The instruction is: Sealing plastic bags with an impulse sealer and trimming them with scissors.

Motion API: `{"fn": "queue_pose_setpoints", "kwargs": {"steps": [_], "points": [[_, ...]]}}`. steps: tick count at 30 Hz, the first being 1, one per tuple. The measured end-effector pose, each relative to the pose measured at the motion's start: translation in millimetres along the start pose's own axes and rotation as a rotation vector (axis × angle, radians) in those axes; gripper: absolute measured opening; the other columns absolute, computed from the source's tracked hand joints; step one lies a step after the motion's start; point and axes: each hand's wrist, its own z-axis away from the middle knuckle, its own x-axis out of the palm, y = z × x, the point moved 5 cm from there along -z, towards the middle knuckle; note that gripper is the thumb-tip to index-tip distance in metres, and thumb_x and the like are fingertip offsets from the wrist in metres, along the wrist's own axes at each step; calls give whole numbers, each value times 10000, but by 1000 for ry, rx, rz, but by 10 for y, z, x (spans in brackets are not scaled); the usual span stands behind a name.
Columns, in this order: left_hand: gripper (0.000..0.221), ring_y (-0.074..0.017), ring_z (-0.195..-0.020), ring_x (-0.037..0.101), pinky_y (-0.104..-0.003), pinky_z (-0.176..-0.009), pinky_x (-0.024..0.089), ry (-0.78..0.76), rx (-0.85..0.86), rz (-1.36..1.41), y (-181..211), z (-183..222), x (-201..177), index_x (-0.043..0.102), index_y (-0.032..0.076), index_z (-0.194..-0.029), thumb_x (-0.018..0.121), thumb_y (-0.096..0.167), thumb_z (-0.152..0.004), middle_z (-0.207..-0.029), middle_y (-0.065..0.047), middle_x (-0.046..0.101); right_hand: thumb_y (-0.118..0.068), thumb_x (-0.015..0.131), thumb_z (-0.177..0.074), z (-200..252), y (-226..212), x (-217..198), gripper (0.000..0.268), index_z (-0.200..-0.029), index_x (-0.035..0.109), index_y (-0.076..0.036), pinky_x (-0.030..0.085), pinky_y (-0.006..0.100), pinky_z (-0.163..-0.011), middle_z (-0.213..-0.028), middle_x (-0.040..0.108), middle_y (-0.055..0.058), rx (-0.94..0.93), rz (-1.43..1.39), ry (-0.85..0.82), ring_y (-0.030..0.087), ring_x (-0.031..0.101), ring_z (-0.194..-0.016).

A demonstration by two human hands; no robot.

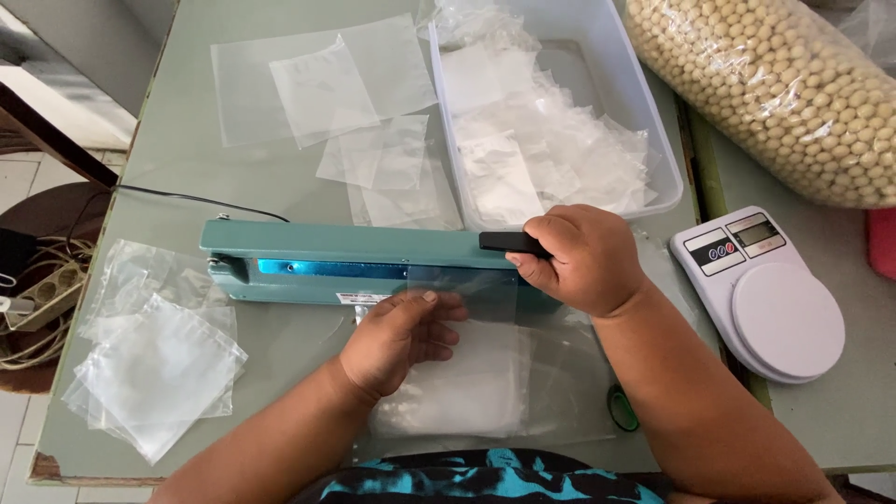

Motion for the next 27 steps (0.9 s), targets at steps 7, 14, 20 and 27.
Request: {"fn": "queue_pose_setpoints", "kwargs": {"steps": [7, 14, 20, 27], "points": [[463, -288, -816, 721, -421, -695, 635, -19, 5, -20, 3, -7, -5, 707, -52, -1244, 517, 280, -983, -1118, -236, 754, -479, 583, -995, 48, 34, 23, 357, -905, 656, -142, 511, 324, -499, -652, 562, 38, 25, 33, 12, 240, 550, -498], [476, -289, -831, 721, -420, -703, 635, -21, 34, -11, 16, 30, 4, 680, -60, -1273, 539, 279, -970, -1138, -230, 748, -472, 617, -990, 69, 66, 48, 341, -923, 658, -140, 515, 328, -505, -662, 572, 36, 20, 43, 26, 237, 555, -508], [464, -298, -827, 727, -431, -716, 642, -53, 49, -41, -7, 16, -11, 686, -47, -1280, 532, 277, -986, -1169, -251, 744, -445, 644, -970, 93, 63, 49, 317, -937, 666, -130, 528, 334, -512, -678, 591, 44, 9, 70, 32, 246, 578, -535], [455, -259, -790, 721, -394, -683, 643, -64, 71, -37, -39, 3, -13, 675, -58, -1278, 537, 258, -980, -1147, -238, 756, -466, 637, -976, 95, 84, 56, 337, -959, 659, -129, 537, 339, -527, -699, 591, 39, -2, 100, 37, 245, 581, -545]]}}
